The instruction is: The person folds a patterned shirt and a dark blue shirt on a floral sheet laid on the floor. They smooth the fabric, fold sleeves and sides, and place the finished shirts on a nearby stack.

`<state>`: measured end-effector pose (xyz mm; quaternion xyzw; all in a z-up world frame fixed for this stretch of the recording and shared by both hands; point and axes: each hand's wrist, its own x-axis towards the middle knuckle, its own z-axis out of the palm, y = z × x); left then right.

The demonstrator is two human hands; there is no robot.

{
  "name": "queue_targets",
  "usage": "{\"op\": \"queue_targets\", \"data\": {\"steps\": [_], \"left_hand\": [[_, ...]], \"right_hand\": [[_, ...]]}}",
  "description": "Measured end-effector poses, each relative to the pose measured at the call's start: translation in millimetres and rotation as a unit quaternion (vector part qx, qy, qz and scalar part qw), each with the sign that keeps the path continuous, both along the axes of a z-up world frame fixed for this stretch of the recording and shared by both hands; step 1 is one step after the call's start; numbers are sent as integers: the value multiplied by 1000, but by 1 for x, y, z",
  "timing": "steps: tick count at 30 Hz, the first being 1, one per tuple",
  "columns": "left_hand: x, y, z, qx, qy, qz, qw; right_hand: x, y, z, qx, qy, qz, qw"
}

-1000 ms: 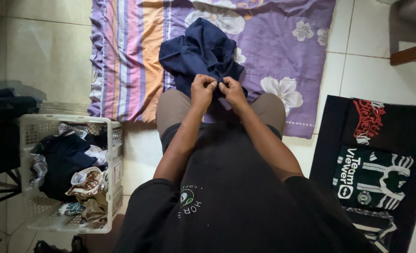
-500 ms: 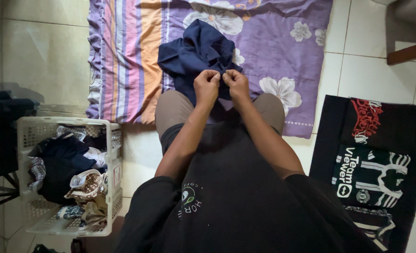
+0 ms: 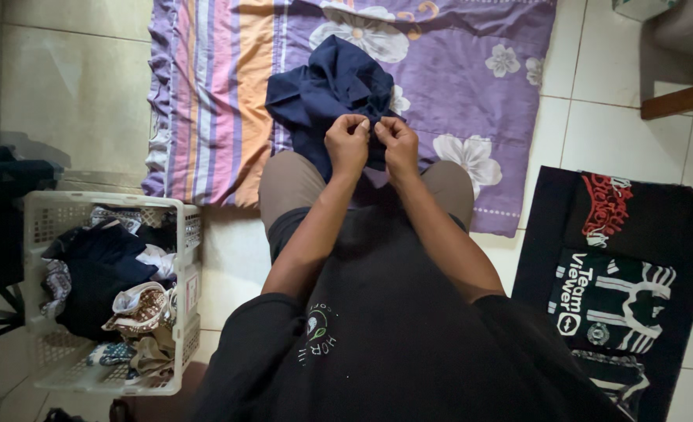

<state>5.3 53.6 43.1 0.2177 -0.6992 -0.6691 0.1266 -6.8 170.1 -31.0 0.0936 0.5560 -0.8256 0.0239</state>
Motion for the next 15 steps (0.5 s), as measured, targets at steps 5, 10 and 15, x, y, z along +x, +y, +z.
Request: {"op": "queue_targets", "data": {"steps": [5,10,15], "left_hand": [[-3,1,-1,74,-4,4,997],[-2,2,-2,67,-9,6,998],[-2,0,-2,39,8,8,999]], "right_hand": [[-1,-1,6,-31,-31,-3,999],[-1,1,15,-42,-30,19,998],[-1,9,32,-88,-41,92,991]]}}
